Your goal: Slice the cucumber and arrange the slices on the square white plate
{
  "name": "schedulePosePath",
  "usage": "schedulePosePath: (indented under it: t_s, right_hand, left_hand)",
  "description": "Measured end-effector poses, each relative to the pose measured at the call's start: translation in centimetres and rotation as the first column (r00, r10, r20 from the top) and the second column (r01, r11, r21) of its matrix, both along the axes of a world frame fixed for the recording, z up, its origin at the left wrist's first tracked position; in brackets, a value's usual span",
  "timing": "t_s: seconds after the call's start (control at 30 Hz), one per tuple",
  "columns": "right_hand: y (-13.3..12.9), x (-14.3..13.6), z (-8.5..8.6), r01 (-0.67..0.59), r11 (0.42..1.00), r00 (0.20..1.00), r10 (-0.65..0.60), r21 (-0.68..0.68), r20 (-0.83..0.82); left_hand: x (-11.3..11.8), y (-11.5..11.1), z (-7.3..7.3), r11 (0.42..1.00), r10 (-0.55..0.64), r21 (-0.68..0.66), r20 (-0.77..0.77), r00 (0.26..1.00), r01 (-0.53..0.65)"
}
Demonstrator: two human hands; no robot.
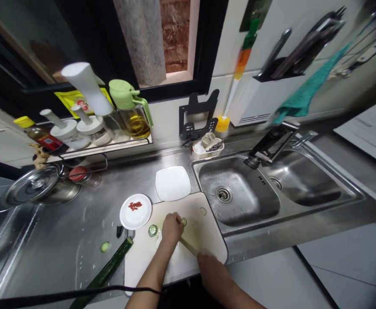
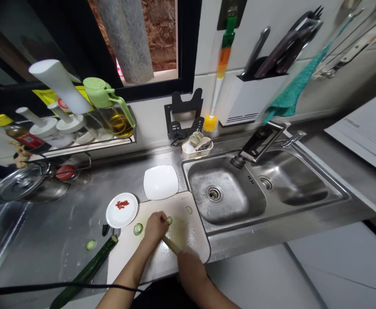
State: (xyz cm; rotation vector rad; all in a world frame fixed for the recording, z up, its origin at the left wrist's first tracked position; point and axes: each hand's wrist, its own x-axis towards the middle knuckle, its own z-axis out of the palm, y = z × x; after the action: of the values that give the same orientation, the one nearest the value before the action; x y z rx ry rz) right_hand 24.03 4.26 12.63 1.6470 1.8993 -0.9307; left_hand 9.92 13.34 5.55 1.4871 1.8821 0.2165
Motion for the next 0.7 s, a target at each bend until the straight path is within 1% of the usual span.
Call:
schedulePosePath:
  t_s: [0.07,0.17,0.33,0.5,0.7]
  right_hand:
    - [0.0,0.1,0.1,0.004,1.0,1.0,-0.004,0.001,-0.014]
    - [0.0,0.1,0.1,0.007,1.0,1.0,-0.007,-0.006,-0.01]
    - [0.1,0.1,-0.1,-0.02,1.0,1.0,0.02,-0.003,-0.001]
    - [-0.6,1.0,-0.4,-0.043,0.999,0.999,0.043,0.023,-0.025]
    - [-1.4,2.2,-1.0,-0.035,0.999,0.996,0.038,0.035,-0.086]
  left_hand:
    - [0.0,-0.1,-0.1,1.0,-0.015,0.01,0.024,1.0,0.015]
    - [0.1,-0.2,-0.3,1.0,-0.002,0.009,0.061,0.998,0.002]
    - [-0.3,-0.5,-0.5,0.996,0.091,0.003,0.137,0.986,-0.092]
    - [-1.6,-1.1,-0.3,0.983,0.182,-0.025,0.154,0.971,-0.18]
    - [-3.6,-2.6,-0.6,0.972,0.235,-0.025,0.131,0.963,-0.234]
